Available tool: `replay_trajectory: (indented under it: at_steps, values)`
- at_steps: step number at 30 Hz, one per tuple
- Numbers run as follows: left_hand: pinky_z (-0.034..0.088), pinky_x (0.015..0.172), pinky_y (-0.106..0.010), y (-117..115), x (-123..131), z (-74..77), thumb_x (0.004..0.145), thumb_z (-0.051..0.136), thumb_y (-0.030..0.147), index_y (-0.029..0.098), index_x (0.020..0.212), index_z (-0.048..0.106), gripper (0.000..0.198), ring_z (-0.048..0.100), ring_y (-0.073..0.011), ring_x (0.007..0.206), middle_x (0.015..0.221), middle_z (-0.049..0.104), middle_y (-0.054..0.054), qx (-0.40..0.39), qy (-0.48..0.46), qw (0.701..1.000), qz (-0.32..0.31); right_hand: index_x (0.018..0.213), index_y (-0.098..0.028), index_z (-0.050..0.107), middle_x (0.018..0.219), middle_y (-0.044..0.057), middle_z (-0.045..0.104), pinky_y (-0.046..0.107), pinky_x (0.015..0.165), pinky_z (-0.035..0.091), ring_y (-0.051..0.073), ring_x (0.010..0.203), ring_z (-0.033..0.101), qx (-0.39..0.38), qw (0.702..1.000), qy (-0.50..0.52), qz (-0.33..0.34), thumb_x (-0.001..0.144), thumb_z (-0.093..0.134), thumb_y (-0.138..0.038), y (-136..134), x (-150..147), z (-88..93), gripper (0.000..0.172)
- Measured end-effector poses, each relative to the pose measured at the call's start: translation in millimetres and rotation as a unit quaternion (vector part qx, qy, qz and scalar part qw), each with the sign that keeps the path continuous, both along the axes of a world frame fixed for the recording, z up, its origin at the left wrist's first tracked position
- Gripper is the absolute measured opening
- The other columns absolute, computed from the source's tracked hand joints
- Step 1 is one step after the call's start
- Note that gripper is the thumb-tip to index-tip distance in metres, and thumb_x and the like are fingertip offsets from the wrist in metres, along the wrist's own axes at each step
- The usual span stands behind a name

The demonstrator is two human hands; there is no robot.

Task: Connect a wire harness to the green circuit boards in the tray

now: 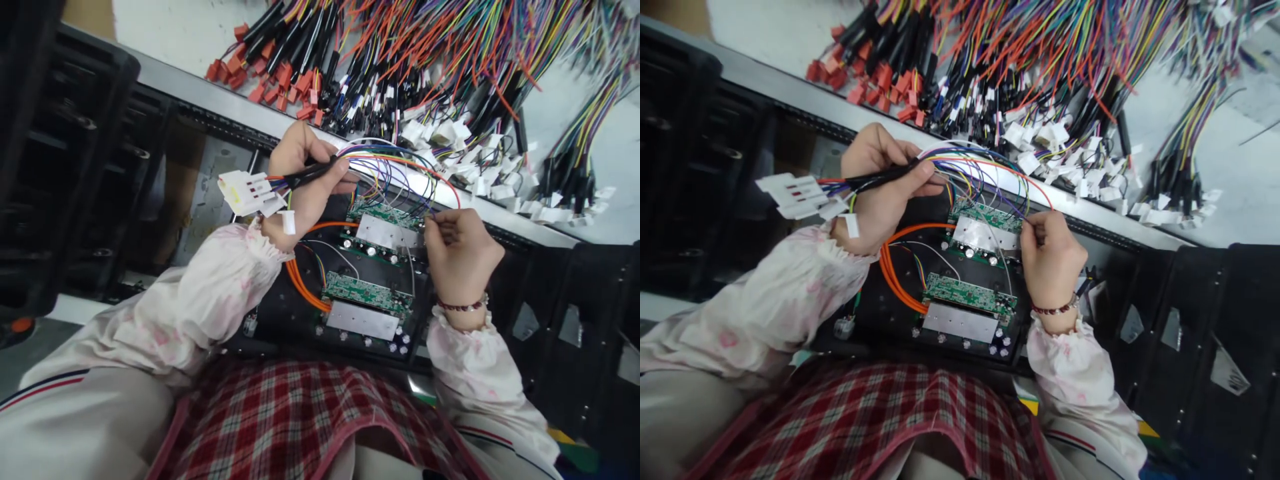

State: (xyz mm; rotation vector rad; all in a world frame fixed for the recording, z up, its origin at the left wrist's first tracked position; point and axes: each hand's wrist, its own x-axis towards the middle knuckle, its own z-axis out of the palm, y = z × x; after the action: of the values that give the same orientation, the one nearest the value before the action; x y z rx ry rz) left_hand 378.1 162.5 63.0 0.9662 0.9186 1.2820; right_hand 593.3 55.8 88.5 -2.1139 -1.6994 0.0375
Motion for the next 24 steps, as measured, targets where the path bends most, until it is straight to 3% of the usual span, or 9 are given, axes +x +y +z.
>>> replay_trajectory:
  at_steps: [5,9,14,16,20,24]
  values:
    - [0.065,0.058,-0.023,-1,2,5.9,0.084,0.072,0.004,0.024,0.079,0.042,0.037,0.075,-0.0156,0.069,0.085,0.065,0.003,-0.012,0.006,1.0,0.004,0.09,-0.02,0.066,0.083,0.002,0.072,0.029,0.066,0.051,0.016,0.07,0.069,-0.017,1.0,0.012,-0.006,0.093,0.064,-0.032,3,1,0.5,0.013]
    - [0.065,0.06,-0.023,-1,2,9.7,0.086,0.07,0.003,0.023,0.081,0.042,0.036,0.075,-0.014,0.07,0.085,0.065,0.005,-0.019,0.014,1.0,0.006,0.09,-0.019,0.068,0.084,0.003,0.071,0.03,0.069,0.048,0.017,0.075,0.066,-0.019,0.999,-0.027,-0.015,0.094,0.064,-0.038,-14,-4,23.5,0.02]
    - [0.066,0.06,-0.027,1,1,4.1,0.083,0.071,0.006,0.024,0.079,0.042,0.034,0.075,-0.016,0.071,0.087,0.064,0.003,-0.017,0.023,1.0,0.007,0.086,-0.019,0.067,0.081,0.003,0.067,0.029,0.066,0.046,0.017,0.074,0.063,-0.155,0.984,0.026,0.089,0.097,0.06,-0.038,-51,-17,48.5,0.023]
    - [0.066,0.06,-0.03,1,1,2.5,0.08,0.076,0.011,0.025,0.081,0.043,0.036,0.074,-0.0167,0.071,0.091,0.064,0.003,-0.006,0.038,0.999,0.012,0.085,-0.021,0.067,0.081,0.003,0.067,0.03,0.068,0.047,0.017,0.076,0.063,-0.126,0.988,0.032,0.087,0.097,0.06,-0.032,-53,-20,51.2,0.018]
    - [0.063,0.059,-0.031,0,1,7.0,0.081,0.076,0.023,0.026,0.083,0.048,0.028,0.072,-0.0176,0.072,0.089,0.063,0.003,0.047,0.104,0.993,0.03,0.094,-0.019,0.07,0.089,0.003,0.072,0.031,0.076,0.052,0.017,0.082,0.068,0.018,1.0,0.007,0.012,0.095,0.063,-0.03,-25,-9,41.1,0.013]
    - [0.062,0.06,-0.034,1,-6,12.0,0.083,0.074,0.03,0.027,0.083,0.057,0.017,0.07,-0.0184,0.071,0.084,0.066,0.003,0.078,0.221,0.972,0.011,0.095,-0.017,0.069,0.086,0.003,0.073,0.031,0.072,0.054,0.018,0.077,0.071,-0.028,0.999,0.039,-0.002,0.092,0.062,-0.034,3,9,13.6,0.018]
